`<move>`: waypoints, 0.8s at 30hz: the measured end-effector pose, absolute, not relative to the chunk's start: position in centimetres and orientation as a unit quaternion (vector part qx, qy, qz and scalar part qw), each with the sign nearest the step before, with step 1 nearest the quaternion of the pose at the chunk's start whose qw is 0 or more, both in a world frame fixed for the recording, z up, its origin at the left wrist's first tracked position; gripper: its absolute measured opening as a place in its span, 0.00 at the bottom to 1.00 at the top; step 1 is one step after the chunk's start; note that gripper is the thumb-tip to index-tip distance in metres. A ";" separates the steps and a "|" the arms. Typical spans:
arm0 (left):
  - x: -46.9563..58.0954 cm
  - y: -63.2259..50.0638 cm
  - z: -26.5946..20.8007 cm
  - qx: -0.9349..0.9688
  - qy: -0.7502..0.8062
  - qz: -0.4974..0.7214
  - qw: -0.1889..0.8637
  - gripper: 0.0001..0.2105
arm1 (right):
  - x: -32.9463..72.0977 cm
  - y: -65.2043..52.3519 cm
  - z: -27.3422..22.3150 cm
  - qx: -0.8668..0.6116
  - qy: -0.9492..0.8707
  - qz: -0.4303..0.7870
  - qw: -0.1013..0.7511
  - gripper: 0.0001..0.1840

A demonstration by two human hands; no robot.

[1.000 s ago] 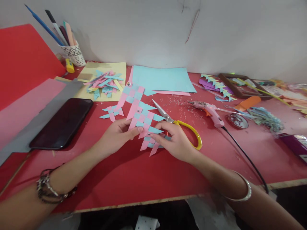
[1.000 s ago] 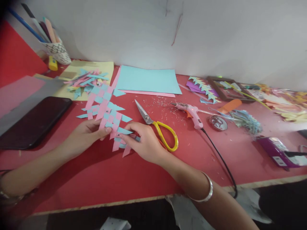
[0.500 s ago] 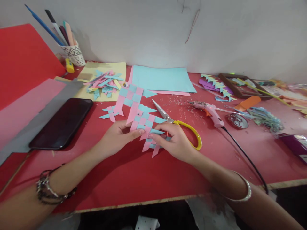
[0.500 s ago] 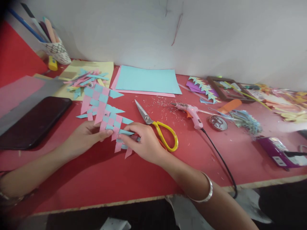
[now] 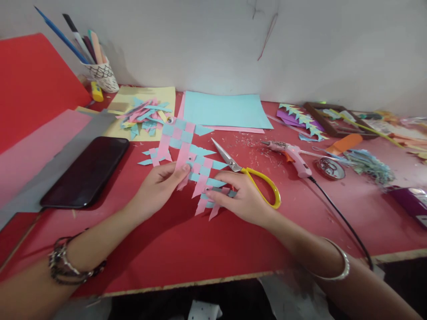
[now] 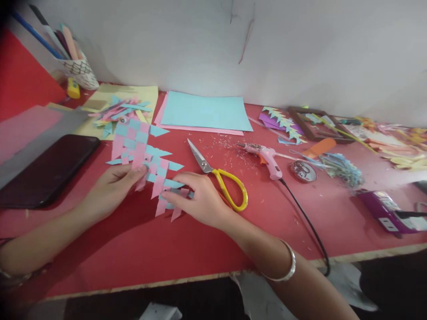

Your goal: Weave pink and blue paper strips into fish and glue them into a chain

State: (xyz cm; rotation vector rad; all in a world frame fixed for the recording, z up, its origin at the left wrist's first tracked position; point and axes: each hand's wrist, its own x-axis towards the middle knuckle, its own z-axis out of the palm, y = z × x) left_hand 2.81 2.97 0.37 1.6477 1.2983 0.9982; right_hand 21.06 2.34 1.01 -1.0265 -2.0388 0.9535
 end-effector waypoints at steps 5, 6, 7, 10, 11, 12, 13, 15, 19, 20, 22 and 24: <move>2.9 2.9 0.2 0.657 0.492 0.373 0.433 0.14 | 21.0 2.5 0.9 -0.390 -0.779 0.356 0.338 0.11; 3.1 2.8 0.3 0.662 0.489 0.361 0.438 0.12 | 21.0 2.5 0.9 -0.384 -0.782 0.357 0.338 0.10; 3.2 2.7 0.3 0.669 0.486 0.351 0.439 0.10 | 20.9 2.5 0.9 -0.377 -0.786 0.359 0.334 0.10; 3.5 2.4 0.6 0.683 0.479 0.350 0.426 0.06 | 21.0 2.4 0.9 -0.370 -0.793 0.358 0.326 0.10; 3.5 2.3 0.6 0.684 0.475 0.356 0.423 0.05 | 21.0 2.3 1.0 -0.373 -0.791 0.359 0.326 0.10; 3.5 2.3 0.7 0.684 0.472 0.363 0.421 0.05 | 21.0 2.3 1.0 -0.376 -0.788 0.361 0.327 0.10; 3.5 2.2 0.7 0.682 0.472 0.368 0.420 0.05 | 21.1 2.3 1.0 -0.378 -0.785 0.365 0.327 0.10; 3.5 2.2 0.7 0.675 0.482 0.375 0.414 0.06 | 21.1 2.2 1.1 -0.384 -0.781 0.368 0.327 0.10; 3.4 2.1 0.6 0.667 0.502 0.377 0.401 0.07 | 21.1 2.4 1.0 -0.394 -0.785 0.338 0.338 0.09; 3.5 2.0 0.6 0.667 0.504 0.376 0.400 0.07 | 21.0 2.4 1.0 -0.393 -0.787 0.333 0.339 0.09; 3.5 2.0 0.5 0.661 0.512 0.375 0.400 0.08 | 21.0 2.5 1.0 -0.389 -0.790 0.333 0.339 0.09; 3.6 2.0 0.4 0.651 0.525 0.373 0.402 0.08 | 20.9 2.5 1.0 -0.386 -0.790 0.336 0.339 0.10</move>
